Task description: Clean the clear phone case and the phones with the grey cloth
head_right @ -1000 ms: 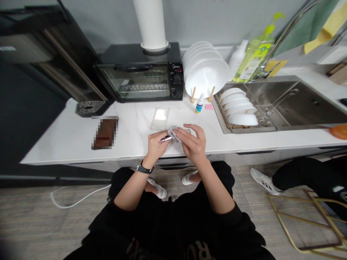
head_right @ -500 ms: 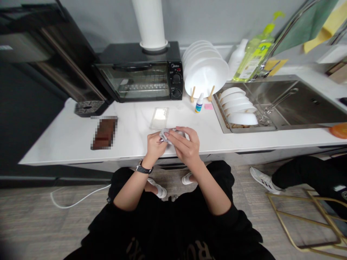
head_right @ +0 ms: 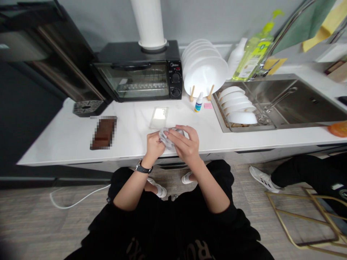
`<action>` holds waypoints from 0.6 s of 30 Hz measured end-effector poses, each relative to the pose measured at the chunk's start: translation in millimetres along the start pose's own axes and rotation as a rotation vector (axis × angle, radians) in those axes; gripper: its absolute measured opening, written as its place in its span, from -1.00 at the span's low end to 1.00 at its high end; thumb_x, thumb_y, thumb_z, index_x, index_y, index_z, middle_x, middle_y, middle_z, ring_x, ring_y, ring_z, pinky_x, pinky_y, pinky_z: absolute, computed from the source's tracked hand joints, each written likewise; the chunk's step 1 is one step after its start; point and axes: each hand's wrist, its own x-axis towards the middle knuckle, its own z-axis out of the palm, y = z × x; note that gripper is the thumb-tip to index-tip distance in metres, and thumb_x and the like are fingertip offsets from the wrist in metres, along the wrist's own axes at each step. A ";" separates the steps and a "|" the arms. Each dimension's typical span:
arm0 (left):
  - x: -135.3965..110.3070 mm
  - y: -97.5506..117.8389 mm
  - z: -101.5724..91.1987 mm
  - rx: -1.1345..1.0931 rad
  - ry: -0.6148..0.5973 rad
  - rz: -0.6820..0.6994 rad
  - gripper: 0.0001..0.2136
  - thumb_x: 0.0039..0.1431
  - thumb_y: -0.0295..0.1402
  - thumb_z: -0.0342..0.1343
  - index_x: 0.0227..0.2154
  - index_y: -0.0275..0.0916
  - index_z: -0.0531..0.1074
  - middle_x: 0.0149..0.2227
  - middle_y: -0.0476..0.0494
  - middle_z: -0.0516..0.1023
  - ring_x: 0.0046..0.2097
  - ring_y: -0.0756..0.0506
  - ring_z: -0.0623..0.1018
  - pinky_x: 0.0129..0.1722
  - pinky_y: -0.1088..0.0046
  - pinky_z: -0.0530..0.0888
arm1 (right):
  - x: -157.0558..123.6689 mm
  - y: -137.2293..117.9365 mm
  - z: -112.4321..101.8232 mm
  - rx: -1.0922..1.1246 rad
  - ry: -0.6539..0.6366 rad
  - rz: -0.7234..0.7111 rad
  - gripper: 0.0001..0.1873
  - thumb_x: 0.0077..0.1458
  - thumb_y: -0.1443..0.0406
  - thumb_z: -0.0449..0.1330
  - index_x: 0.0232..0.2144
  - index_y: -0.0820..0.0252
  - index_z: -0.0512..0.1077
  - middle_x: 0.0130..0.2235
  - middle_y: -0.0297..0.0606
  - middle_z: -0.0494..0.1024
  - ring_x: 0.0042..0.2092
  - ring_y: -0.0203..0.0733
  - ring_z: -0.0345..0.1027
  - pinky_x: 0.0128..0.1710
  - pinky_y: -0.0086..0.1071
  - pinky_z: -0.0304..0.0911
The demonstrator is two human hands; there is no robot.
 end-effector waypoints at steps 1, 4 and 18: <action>0.7 0.4 -0.2 0.002 -0.008 0.005 -0.75 0.30 -0.42 0.13 -0.52 -0.22 0.54 -0.54 -0.08 0.59 -0.49 -0.06 0.58 -0.41 0.46 0.48 | -1.1 4.4 -2.9 0.001 0.006 0.021 -0.37 0.34 0.46 0.20 0.35 -0.17 0.41 0.04 -0.29 0.74 0.20 0.06 0.52 0.08 0.02 0.51; 2.3 4.4 -1.8 -0.018 -0.052 -0.001 -0.83 0.37 -0.39 0.16 -0.33 -0.22 0.63 -0.39 -0.12 0.70 -0.36 -0.06 0.65 -0.30 0.48 0.52 | -4.4 15.8 -9.5 0.018 0.011 0.058 -0.37 0.33 0.48 0.21 0.33 -0.16 0.43 0.07 -0.28 0.73 0.23 0.07 0.50 0.10 0.06 0.51; -4.6 -3.7 0.0 -0.064 -0.079 -0.034 -0.83 0.30 -0.38 0.15 -0.21 -0.23 0.66 -0.26 -0.18 0.75 -0.24 -0.17 0.73 -0.24 0.34 0.65 | -2.8 -16.8 7.9 0.039 -0.024 0.009 -0.37 0.31 0.43 0.27 0.35 -0.12 0.41 0.07 -0.29 0.73 0.20 0.03 0.53 0.15 -0.04 0.50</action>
